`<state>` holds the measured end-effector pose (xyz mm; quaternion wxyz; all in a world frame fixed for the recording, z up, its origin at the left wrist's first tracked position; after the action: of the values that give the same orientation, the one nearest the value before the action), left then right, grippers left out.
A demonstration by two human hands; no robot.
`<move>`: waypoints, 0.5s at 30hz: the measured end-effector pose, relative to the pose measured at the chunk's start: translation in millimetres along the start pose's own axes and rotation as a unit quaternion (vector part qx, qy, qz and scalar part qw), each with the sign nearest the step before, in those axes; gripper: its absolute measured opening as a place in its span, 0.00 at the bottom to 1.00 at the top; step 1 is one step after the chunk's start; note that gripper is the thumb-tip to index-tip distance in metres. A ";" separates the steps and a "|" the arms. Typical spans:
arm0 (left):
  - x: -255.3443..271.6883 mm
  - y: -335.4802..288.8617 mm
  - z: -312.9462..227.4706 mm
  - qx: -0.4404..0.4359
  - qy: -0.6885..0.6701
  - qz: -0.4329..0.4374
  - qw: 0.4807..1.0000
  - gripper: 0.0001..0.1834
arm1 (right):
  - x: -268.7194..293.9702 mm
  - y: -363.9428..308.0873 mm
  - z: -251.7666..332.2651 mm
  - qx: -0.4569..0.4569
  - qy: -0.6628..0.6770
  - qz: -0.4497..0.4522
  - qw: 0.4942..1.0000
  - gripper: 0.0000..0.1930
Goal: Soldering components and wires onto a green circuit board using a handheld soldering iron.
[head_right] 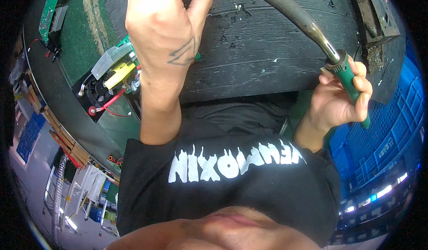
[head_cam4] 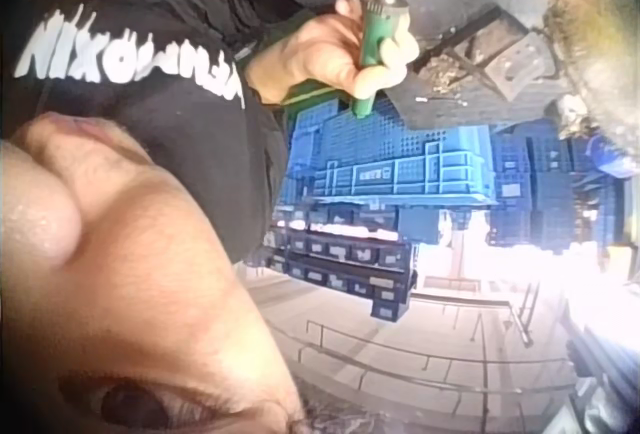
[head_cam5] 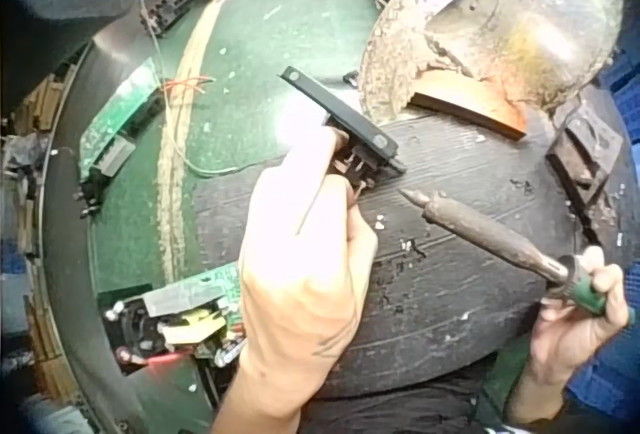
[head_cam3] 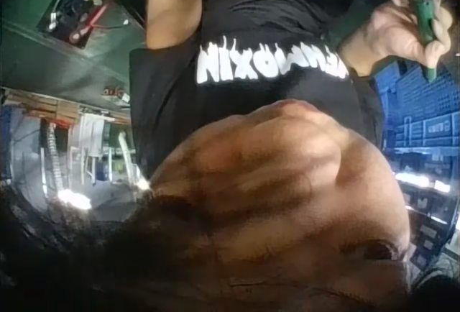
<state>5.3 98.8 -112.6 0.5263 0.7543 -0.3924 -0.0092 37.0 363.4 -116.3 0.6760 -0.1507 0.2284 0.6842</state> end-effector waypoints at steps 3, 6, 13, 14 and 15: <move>1.8 0.4 3.5 -0.004 -0.004 -0.004 1.000 0.11 | -1.1 0.3 -3.1 0.001 0.004 0.001 1.000 0.18; 3.2 0.7 4.7 -0.004 0.001 -0.005 1.000 0.11 | -0.5 -0.3 -4.4 0.001 -0.001 -0.002 1.000 0.18; 22.5 14.6 -16.1 0.068 0.127 0.194 0.970 0.12 | 0.7 -5.4 2.5 0.012 0.009 -0.021 1.000 0.18; 30.5 6.8 -3.9 0.014 0.110 0.140 0.984 0.13 | -5.4 -8.4 -8.6 -0.001 0.038 -0.018 0.999 0.18; 24.6 5.1 0.2 -0.035 0.052 0.079 0.995 0.14 | -1.8 -9.0 -3.5 0.002 0.035 -0.017 0.999 0.18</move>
<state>19.2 83.1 -98.7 0.5712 0.7018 -0.4217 0.0580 45.6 359.9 -119.3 0.6792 -0.1771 0.2507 0.6667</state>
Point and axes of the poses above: each hand's wrist, its own y-axis towards the middle knuckle, its own x-axis out of the back of the hand, z = x × y, the point moved 1 cm from there along y, towards the middle knuckle, and after that the axes turned 4 degrees about y, right-handed, at the moved point
